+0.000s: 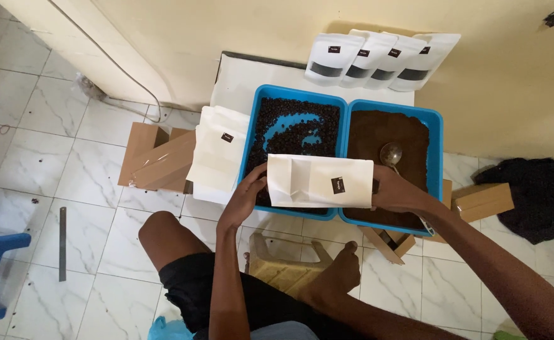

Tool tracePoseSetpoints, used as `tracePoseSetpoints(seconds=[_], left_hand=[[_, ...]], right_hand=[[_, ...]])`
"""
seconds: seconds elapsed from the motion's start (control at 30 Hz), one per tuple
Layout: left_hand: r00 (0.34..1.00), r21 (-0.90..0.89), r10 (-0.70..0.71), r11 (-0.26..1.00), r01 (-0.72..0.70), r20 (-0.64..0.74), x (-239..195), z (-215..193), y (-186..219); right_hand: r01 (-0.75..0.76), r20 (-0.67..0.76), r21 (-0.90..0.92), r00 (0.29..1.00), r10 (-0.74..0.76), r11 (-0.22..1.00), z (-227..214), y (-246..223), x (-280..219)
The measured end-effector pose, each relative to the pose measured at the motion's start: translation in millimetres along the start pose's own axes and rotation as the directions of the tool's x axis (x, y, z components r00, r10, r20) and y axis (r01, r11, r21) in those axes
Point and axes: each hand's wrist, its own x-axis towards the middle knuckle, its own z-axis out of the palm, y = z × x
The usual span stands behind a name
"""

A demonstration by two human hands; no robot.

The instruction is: Scooping roasted coffee beans from a tray into a packaging bag using a small spoon.

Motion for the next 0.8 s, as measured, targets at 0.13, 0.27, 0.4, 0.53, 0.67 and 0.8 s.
tracePoseSetpoints(seconds=[0.13, 0.27, 0.4, 0.53, 0.67, 0.8], left_hand=[[0.997, -0.022, 0.05, 0.999, -0.049, 0.058, -7.9, -1.2, 0.6], [0.991, -0.105, 0.102, 0.99, -0.094, 0.081, -4.9, -9.1, -24.0], [0.94, -0.268, 0.303, 0.929, -0.254, 0.158, 15.7, -18.2, -64.9], [0.933, -0.219, 0.335, 0.928, -0.302, 0.13, 10.0, -10.2, -52.7], [0.922, -0.183, 0.377, 0.916, -0.357, 0.09, 8.6, -1.5, -37.1], [0.957, -0.089, 0.288, 0.955, -0.283, 0.039, 7.3, -3.8, -26.0]], right_hand=[[0.09, -0.006, -0.028, 0.996, -0.091, 0.995, -2.0, -5.4, 4.1], [0.213, 0.029, -0.012, 0.977, -0.212, 0.977, -3.9, 25.8, 7.5], [0.127, 0.062, 0.011, 0.99, -0.127, 0.992, -10.1, 31.5, 13.8], [0.088, 0.061, 0.012, 0.994, -0.089, 0.996, -12.4, 45.6, 15.4], [-0.063, 0.042, 0.075, 0.997, 0.06, 0.995, -8.3, 45.3, 12.1], [-0.169, 0.017, 0.185, 0.985, 0.169, 0.968, 0.8, 37.1, 6.7]])
